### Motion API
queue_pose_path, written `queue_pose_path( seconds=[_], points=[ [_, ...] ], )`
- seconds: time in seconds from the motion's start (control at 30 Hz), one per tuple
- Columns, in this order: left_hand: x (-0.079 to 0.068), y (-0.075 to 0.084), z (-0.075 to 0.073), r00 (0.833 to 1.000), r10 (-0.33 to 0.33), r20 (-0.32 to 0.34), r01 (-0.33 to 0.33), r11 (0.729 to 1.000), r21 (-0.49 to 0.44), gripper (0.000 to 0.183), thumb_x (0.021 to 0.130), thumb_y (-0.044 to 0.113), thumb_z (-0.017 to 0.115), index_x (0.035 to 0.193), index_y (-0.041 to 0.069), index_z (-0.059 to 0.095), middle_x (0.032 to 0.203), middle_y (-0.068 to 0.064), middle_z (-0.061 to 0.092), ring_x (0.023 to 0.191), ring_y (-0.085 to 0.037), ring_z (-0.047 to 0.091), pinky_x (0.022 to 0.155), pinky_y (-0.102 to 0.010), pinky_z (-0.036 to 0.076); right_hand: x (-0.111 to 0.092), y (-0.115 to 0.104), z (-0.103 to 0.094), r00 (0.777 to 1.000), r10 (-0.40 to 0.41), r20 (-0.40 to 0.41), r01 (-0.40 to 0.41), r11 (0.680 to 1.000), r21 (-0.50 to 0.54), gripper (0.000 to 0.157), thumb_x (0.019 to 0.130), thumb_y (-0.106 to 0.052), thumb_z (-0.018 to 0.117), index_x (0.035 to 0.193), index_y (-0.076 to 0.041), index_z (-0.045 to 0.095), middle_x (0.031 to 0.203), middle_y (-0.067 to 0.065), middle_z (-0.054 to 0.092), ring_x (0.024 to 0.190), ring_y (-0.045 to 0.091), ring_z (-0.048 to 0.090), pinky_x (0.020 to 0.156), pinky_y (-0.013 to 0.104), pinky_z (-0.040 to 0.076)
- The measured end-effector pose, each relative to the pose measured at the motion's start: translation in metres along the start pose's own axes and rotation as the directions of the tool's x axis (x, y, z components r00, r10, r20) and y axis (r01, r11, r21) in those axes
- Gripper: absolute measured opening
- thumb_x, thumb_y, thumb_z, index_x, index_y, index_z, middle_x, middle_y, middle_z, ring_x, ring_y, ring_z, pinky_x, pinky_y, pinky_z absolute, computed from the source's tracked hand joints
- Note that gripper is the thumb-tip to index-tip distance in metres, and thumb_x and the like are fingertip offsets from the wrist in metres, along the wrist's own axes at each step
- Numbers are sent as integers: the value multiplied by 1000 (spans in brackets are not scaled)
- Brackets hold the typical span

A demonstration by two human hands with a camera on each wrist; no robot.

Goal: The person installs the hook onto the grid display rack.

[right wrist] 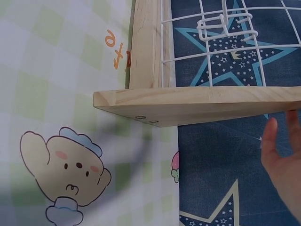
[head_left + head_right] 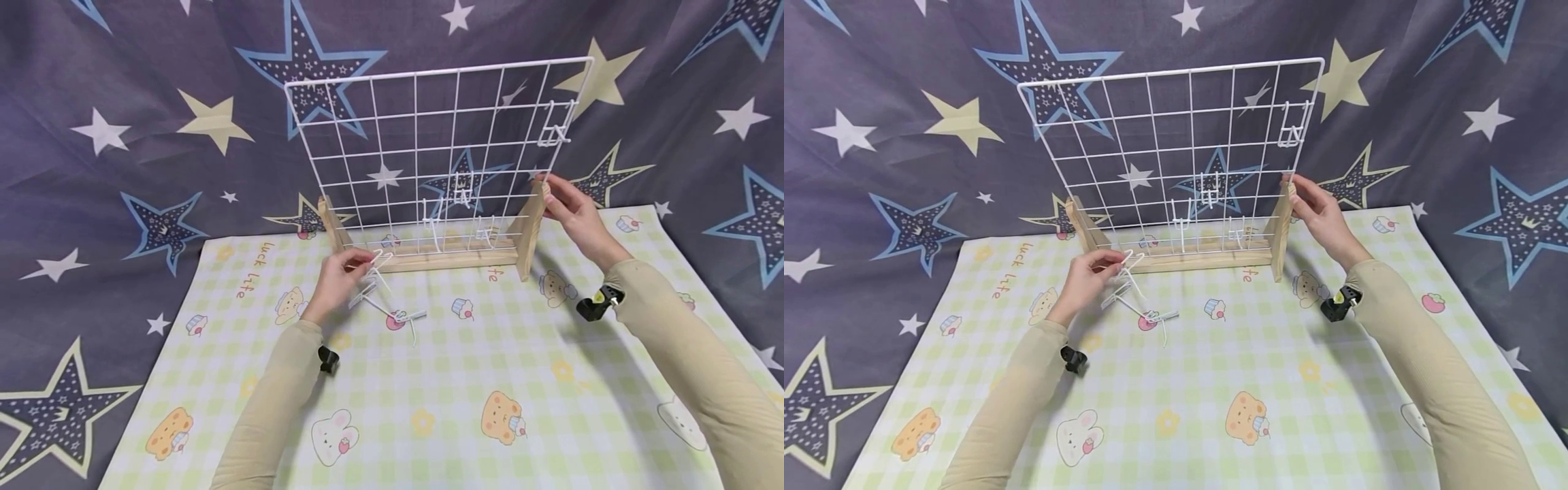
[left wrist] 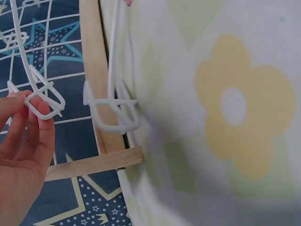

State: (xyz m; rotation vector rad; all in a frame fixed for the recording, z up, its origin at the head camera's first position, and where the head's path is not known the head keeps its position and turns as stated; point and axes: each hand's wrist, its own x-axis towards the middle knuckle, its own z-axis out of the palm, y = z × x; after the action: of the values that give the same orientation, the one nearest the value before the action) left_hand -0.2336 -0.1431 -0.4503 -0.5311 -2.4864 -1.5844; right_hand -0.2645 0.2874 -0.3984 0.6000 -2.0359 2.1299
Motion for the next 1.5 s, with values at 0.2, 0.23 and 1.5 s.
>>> queue_pose_path(
  seconds=[0.2, 0.23, 1.5],
  points=[
    [4, 3, -3, 998, -53, -12, 52, 995, -87, 18, 86, -12, 64, 104, -11, 67, 98, -26, 66, 89, -38, 64, 77, -22, 53, 0, -1, 0, 1000, 2, 0, -2, 1000, -9, 42, 100, -6, 51, 142, -4, 47, 134, 1, 54, 118, 9, 51, 89, 18, 49],
    [4, 4, -4, 998, -59, -9, 58, 993, -99, 19, 86, -12, 64, 105, -12, 66, 98, -27, 66, 89, -40, 63, 77, -22, 53, 0, -1, 0, 1000, 3, 1, -3, 1000, -8, 42, 100, -6, 51, 142, -4, 46, 134, 1, 54, 118, 9, 51, 89, 18, 49],
    [47, 47, -6, 990, -4, -143, -47, 935, -351, 19, 86, -13, 64, 105, -14, 62, 91, -16, 69, 75, -19, 66, 74, -37, 58, -1, 1, 2, 1000, 15, -11, -15, 1000, -4, 41, 101, -9, 51, 142, -5, 48, 134, 1, 55, 117, 11, 50, 87, 17, 49]
  ],
)
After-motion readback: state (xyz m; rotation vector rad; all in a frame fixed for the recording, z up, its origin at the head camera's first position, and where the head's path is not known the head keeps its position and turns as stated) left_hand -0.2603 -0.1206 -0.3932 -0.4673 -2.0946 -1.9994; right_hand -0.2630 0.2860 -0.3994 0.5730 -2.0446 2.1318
